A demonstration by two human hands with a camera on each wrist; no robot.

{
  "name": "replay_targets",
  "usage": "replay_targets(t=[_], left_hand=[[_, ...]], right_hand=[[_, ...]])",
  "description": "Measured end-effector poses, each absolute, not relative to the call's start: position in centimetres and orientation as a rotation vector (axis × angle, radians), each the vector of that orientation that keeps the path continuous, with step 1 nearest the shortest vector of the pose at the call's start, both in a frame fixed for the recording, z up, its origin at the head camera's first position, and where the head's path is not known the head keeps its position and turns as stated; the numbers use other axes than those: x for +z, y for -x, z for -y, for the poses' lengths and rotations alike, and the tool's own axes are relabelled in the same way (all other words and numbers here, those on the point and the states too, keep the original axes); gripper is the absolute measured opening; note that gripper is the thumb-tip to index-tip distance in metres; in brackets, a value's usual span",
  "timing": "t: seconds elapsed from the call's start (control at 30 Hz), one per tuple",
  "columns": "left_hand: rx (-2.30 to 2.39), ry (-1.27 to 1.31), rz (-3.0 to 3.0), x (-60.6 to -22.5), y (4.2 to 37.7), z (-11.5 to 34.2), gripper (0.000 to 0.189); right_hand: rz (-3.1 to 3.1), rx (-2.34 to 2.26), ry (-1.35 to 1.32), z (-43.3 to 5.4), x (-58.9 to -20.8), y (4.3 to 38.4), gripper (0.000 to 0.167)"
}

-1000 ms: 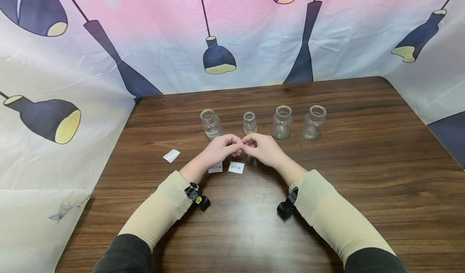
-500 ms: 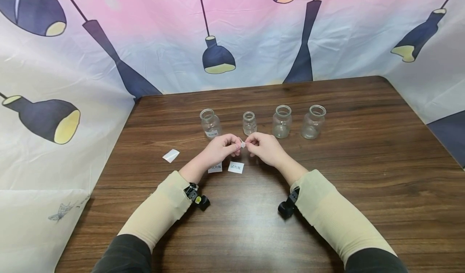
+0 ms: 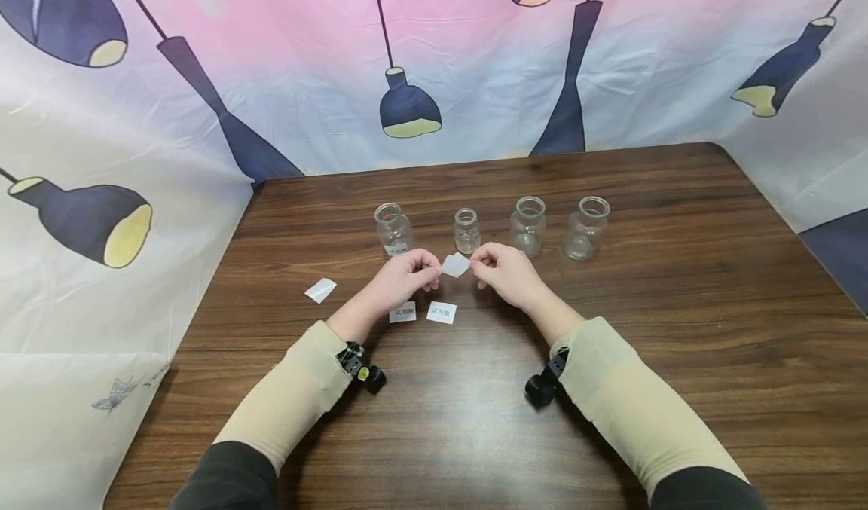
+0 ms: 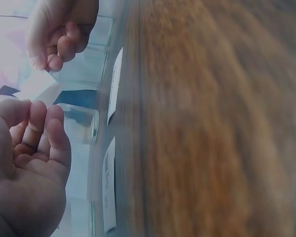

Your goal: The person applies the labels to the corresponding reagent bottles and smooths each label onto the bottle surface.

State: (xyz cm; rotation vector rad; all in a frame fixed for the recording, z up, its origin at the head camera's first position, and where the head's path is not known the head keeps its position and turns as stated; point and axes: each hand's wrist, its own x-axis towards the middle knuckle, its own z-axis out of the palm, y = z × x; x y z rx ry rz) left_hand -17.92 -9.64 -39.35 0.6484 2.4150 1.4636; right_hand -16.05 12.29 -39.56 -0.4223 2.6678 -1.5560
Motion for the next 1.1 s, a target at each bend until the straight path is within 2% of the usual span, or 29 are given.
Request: replay_targets(t=[1.1], left_hand=[[1.482,-0.45,-2.512,-40.2,18.0,14.0,0.007]], right_hand=[[-2.692,-1.568,0.321,-13.8,-40.0,16.4,0.011]])
